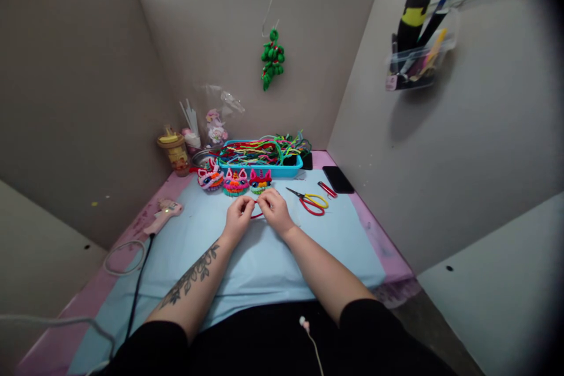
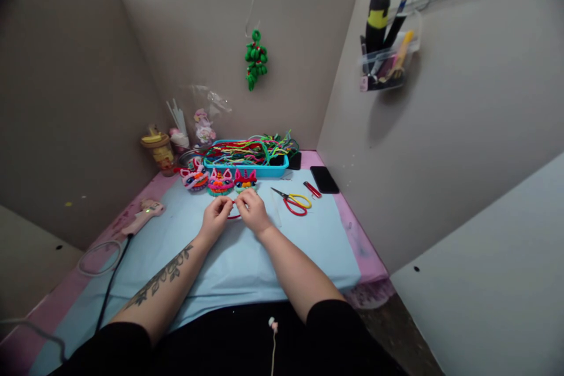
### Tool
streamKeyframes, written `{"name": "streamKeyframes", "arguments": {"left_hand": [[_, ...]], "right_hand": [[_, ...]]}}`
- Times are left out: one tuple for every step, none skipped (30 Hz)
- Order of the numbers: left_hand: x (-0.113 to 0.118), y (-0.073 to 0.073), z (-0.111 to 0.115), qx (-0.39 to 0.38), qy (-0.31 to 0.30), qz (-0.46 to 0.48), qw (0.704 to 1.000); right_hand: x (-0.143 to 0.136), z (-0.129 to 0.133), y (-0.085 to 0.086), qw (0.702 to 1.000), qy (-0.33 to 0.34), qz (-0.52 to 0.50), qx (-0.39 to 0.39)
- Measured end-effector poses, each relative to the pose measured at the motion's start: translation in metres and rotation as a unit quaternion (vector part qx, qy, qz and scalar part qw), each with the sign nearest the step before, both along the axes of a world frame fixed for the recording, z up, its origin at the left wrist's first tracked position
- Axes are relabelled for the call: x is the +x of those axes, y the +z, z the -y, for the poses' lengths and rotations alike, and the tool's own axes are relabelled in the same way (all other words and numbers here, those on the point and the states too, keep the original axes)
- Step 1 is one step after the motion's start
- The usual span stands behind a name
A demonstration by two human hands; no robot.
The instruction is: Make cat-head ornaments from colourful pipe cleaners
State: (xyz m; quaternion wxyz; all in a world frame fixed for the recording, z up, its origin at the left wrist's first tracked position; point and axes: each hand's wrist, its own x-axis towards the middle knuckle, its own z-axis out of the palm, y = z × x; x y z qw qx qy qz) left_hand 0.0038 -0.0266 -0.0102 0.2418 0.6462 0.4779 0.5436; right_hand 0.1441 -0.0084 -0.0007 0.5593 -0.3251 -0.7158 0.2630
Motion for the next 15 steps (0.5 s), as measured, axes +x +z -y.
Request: {"name": "streamKeyframes", "arguments": {"left_hand": [[-0.0001,-0.0007,-0.0006,-0.006,-0.006,0.001,1.000],[-0.0002,-0.0014,-0.0011,-0.011,-0.013,-0.002,1.000],[-0.0001,-0.0022,-0.0016,-0.016,-0.019,-0.009,1.000],[0.0001,-0.0029,-0.0020,-0.018,-0.025,-0.019,0.999],[0.0005,-0.0037,-0.0022,-0.018,-0.028,-0.032,0.999],[0.0009,-0.0044,-0.0023,-0.015,-0.029,-0.047,0.998],[0.0014,-0.0049,-0.0023,-0.010,-0.028,-0.059,0.998],[0.0019,-0.0053,-0.0021,-0.005,-0.025,-0.068,0.997],[0.0022,-0.0056,-0.0018,0.000,-0.021,-0.072,0.997],[0.0024,-0.0055,-0.0015,0.004,-0.017,-0.072,0.997],[0.0024,-0.0053,-0.0010,0.009,-0.011,-0.071,0.997],[0.0022,-0.0048,-0.0006,0.015,-0.003,-0.069,0.997],[0.0019,-0.0042,-0.0001,0.020,0.005,-0.070,0.997],[0.0015,-0.0035,0.0003,0.025,0.012,-0.073,0.997],[0.0011,-0.0027,0.0006,0.030,0.018,-0.077,0.996]], "right_hand": [[0.0005,-0.0006,-0.0005,1.000,-0.002,-0.002,-0.006],[0.0011,-0.0016,-0.0012,1.000,-0.003,-0.002,-0.014],[0.0017,-0.0029,-0.0021,1.000,-0.005,-0.003,-0.023],[0.0023,-0.0044,-0.0029,0.999,-0.007,-0.004,-0.031],[0.0028,-0.0059,-0.0038,0.999,-0.009,-0.005,-0.035],[0.0030,-0.0072,-0.0045,0.999,-0.011,-0.008,-0.035],[0.0031,-0.0081,-0.0049,0.999,-0.013,-0.012,-0.033],[0.0030,-0.0086,-0.0051,0.999,-0.013,-0.017,-0.030],[0.0026,-0.0088,-0.0051,0.999,-0.013,-0.020,-0.027],[0.0021,-0.0086,-0.0050,0.999,-0.011,-0.021,-0.027],[0.0015,-0.0083,-0.0048,0.999,-0.007,-0.021,-0.029],[0.0010,-0.0080,-0.0046,0.999,-0.003,-0.019,-0.034],[0.0005,-0.0077,-0.0045,0.999,0.002,-0.018,-0.042],[0.0001,-0.0076,-0.0045,0.999,0.007,-0.018,-0.050],[-0.0001,-0.0076,-0.0045,0.998,0.011,-0.018,-0.058]]}}
